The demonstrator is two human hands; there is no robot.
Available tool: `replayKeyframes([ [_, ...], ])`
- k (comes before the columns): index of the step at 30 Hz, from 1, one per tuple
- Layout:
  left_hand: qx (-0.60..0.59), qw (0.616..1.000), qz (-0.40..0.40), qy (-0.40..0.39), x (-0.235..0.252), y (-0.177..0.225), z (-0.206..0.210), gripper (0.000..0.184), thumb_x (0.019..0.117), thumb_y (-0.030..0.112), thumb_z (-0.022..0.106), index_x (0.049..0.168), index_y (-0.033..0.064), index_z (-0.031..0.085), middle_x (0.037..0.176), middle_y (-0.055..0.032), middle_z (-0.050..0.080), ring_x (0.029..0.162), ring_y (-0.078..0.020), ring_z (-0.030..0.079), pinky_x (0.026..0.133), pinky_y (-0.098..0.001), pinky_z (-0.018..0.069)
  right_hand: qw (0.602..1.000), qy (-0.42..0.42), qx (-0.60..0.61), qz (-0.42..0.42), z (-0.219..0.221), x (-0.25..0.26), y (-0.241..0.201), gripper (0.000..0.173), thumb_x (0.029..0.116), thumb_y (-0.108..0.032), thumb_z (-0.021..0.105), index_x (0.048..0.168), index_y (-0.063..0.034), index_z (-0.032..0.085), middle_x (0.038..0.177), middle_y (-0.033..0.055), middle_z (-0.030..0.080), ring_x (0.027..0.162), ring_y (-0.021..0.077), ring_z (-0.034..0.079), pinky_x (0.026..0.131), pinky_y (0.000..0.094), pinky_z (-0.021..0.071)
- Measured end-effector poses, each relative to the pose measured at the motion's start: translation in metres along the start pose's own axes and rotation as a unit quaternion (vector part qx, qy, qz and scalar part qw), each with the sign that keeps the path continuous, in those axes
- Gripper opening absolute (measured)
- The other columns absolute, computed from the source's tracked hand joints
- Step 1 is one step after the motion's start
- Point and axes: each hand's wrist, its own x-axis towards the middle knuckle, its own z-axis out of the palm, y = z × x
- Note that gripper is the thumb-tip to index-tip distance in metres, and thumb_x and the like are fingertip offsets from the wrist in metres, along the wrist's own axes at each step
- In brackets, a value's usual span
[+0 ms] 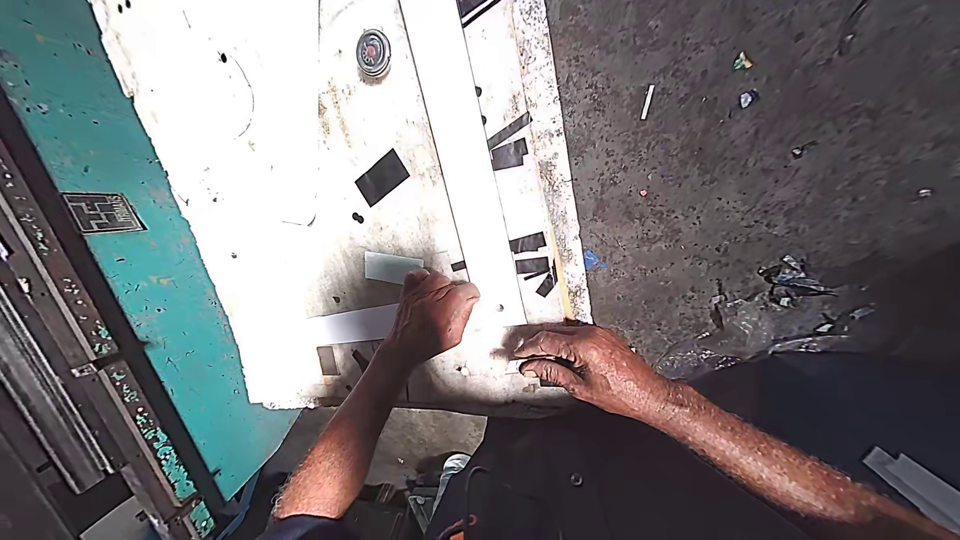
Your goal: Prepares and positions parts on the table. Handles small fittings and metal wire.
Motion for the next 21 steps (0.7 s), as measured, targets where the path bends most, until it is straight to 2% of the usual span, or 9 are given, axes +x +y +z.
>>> replayKeyframes([
  [17,-0.131,0.983,-0.128,-0.014,-0.016,-0.01,-0.018,0.023,0.1036,0.024,0.052,0.096,0.0154,0.072,0.084,0.0045,0.07,0.088,-0.0092,0.06,0.095,-0.0342,0.0399,1.0,-0.001,0.005,0.002,-0.001,0.001,-0.001,0.03,0.1023,-0.047,0.059,0.113,-0.025,0.076,0.101,-0.0065,0.076,0.089,0.0063,0.071,0.08,0.0346,0.0583],
  [21,-0.199,0.96,-0.194,0.018,-0.031,-0.009,-0.027,0.021,0.1028,0.023,0.055,0.095,0.0131,0.071,0.083,0.0038,0.068,0.085,-0.0069,0.06,0.089,-0.032,0.0445,1.0,-0.006,0.005,0.006,0.001,0.002,0.0,0.031,0.1019,-0.048,0.059,0.114,-0.0258,0.076,0.103,-0.0072,0.076,0.091,0.0057,0.071,0.081,0.0349,0.0587],
])
